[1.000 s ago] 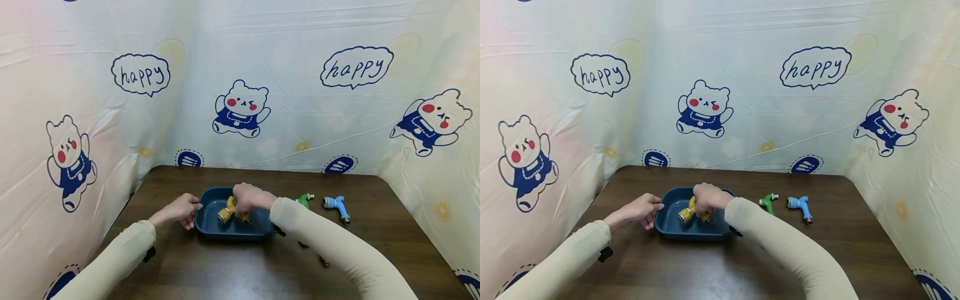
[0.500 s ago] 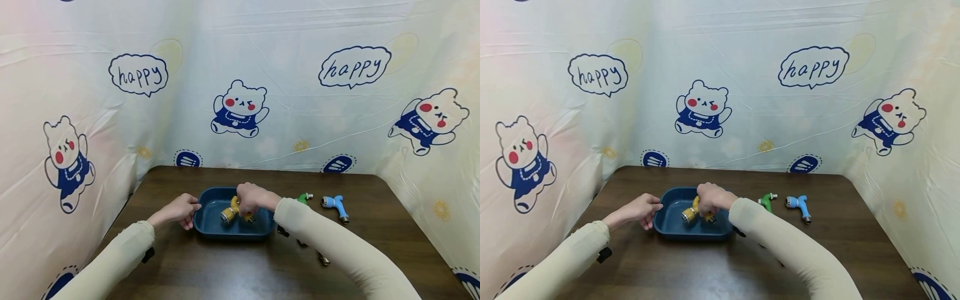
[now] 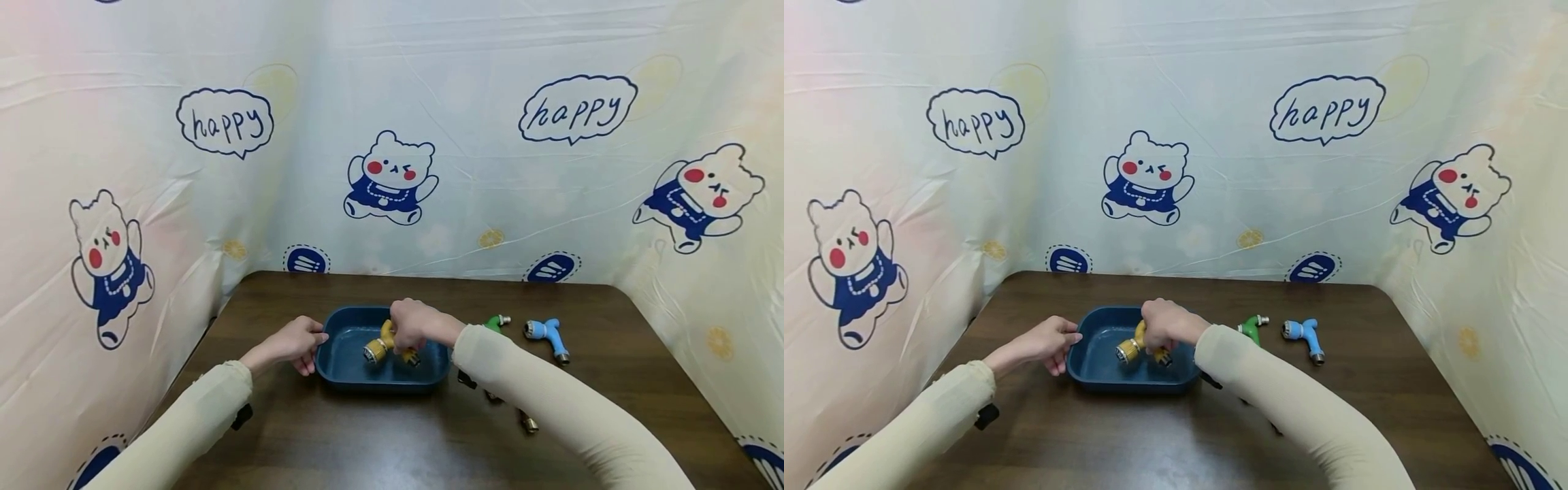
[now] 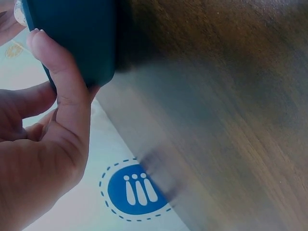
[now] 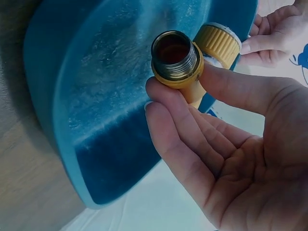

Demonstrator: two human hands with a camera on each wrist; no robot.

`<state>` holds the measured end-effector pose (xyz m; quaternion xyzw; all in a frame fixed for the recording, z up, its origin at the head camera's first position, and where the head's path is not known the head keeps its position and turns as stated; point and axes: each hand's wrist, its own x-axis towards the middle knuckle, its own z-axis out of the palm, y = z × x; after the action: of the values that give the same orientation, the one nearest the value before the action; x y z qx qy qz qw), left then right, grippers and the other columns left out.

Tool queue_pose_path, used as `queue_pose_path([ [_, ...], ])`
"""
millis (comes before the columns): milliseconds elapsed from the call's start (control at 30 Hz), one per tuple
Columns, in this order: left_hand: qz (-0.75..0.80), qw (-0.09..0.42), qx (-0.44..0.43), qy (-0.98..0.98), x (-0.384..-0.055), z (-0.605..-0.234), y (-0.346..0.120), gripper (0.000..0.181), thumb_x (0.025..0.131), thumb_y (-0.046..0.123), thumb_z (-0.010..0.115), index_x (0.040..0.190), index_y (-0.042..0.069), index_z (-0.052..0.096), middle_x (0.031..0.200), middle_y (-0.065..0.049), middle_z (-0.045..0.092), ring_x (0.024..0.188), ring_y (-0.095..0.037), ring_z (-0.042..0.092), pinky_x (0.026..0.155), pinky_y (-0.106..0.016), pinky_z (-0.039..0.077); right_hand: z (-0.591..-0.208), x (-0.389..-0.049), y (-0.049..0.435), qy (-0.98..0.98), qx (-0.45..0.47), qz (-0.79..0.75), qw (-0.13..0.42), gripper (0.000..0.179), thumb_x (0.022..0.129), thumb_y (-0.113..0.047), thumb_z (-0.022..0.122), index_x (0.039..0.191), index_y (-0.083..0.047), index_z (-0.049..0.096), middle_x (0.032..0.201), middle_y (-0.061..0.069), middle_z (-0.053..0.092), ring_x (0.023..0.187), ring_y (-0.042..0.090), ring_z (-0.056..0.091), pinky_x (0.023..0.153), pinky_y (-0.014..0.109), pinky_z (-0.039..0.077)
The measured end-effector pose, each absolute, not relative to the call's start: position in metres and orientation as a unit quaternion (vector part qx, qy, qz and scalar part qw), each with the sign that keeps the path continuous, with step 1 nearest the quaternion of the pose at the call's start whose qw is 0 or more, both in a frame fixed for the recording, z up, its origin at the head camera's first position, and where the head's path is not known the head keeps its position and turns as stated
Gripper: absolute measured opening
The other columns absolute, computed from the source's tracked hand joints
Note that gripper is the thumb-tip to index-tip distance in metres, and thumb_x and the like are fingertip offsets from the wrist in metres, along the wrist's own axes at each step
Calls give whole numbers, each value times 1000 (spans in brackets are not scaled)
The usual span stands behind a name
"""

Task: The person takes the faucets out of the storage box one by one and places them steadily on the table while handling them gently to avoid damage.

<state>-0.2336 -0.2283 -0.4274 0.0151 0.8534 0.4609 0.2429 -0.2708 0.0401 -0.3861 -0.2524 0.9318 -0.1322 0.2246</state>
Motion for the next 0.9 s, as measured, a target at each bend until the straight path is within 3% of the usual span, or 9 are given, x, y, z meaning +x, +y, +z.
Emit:
queue_pose_path([
  [500,466,240,19,851,-237,-432,-230,27,113,8,48,127,-12,60,69,-14,62,49,-16,63,52,-34,62,-386,-271,53,935,-241,-131,224,18,89,-11,86,77,-8,73,70,4,69,62,23,72,61,32,63],
  [900,460,246,15,853,-235,-428,-228,32,113,9,47,135,-12,56,69,-14,63,49,-16,63,53,-33,62,-382,-268,61,937,-237,-131,219,19,89,-13,87,76,-8,74,69,3,69,62,22,73,60,32,63],
])
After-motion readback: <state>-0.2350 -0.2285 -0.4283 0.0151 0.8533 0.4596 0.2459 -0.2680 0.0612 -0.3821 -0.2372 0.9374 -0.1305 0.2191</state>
